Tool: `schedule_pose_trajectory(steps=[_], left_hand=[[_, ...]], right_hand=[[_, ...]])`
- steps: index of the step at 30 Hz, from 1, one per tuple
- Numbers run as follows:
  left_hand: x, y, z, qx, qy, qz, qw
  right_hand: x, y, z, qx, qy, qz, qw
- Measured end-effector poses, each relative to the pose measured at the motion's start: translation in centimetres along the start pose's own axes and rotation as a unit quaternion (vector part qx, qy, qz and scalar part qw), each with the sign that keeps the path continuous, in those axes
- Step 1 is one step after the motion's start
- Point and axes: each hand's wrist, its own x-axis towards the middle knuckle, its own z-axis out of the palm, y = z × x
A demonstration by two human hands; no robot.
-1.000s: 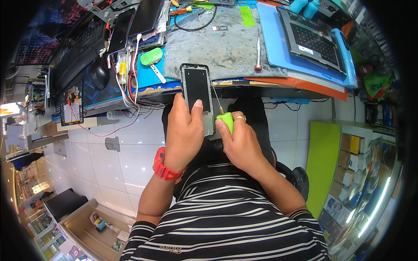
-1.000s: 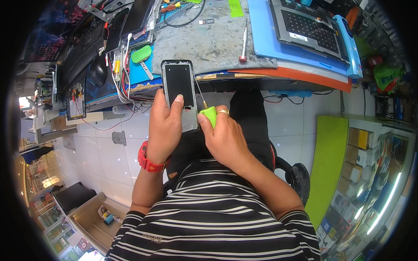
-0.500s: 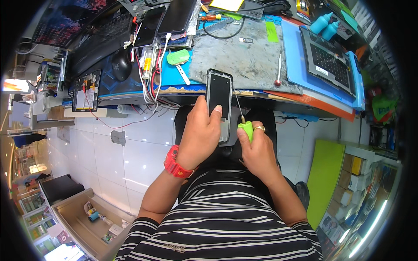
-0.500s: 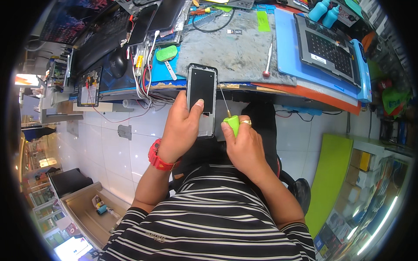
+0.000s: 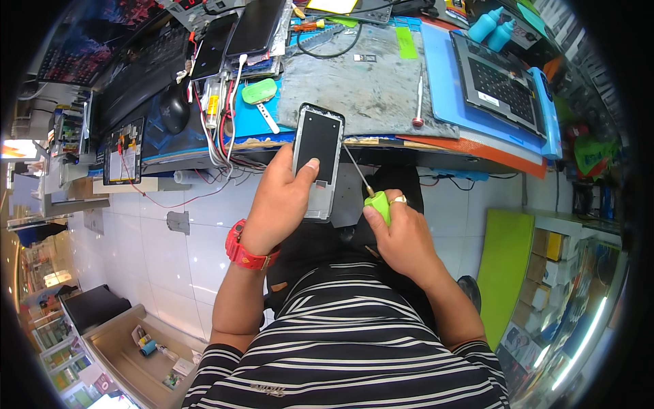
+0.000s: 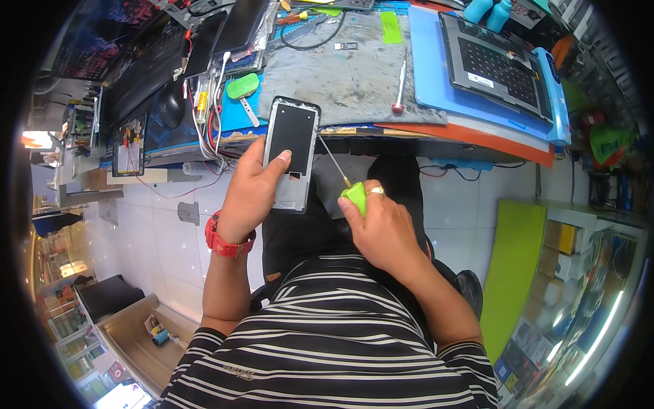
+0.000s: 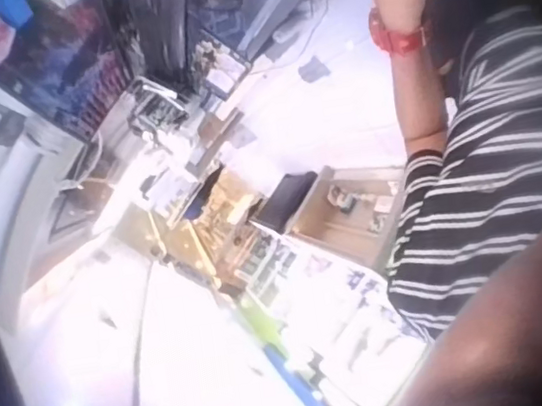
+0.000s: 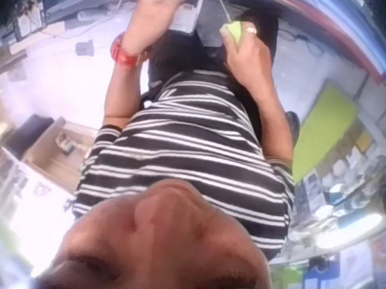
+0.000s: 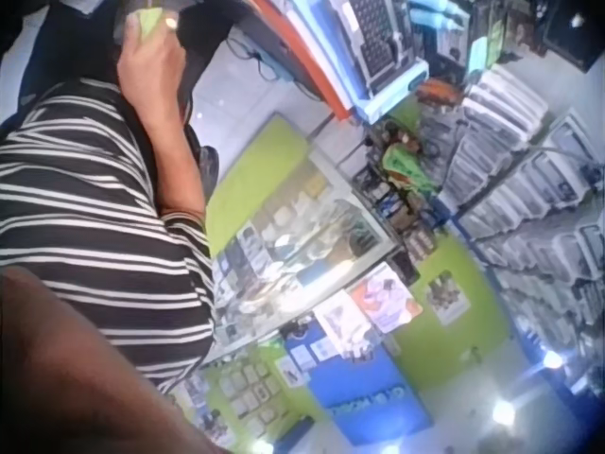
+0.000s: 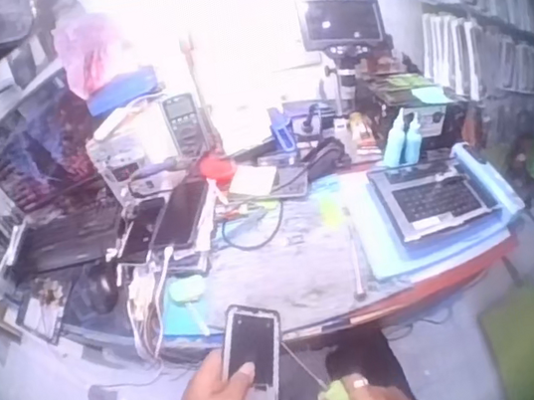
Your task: The person uses a green pry tool and a silver spudger to open a smartphone and manipulate its internal components at a workstation.
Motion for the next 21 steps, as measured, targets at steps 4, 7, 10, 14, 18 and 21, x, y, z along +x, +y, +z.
schedule_pose_trajectory(steps=[4, 7, 10, 14, 18, 21], left_hand=[[0.0, 0.0, 0.0, 0.016, 0.0, 0.009, 1.0], [-0.1, 0.1, 0.1, 0.02, 0.004, 0.018, 1.0], [-0.2, 0.3, 0.1, 0.019, 0.004, 0.015, 1.0], [-0.2, 0.5, 0.1, 0.034, 0.005, 0.017, 0.999], [-0.1, 0.4, 0.0, 0.046, 0.006, 0.012, 0.999], [-0.2, 0.3, 0.2, 0.035, 0.0, 0.017, 0.999]], right_hand=[[-0.5, 0.2, 0.2, -0.001, -0.001, -0.014, 1.0], [0.6, 0.5, 0.3, -0.01, 0.014, -0.017, 1.0], [1.8, 0.4, 0.2, -0.012, 0.023, -0.015, 1.0], [2.0, 0.0, -0.1, 0.008, 0.015, -0.002, 1.0], [0.3, -0.5, -0.2, -0.006, -0.008, 0.01, 1.0], [0.1, -0.8, 0.0, -0.002, -0.005, 0.013, 1.0]])
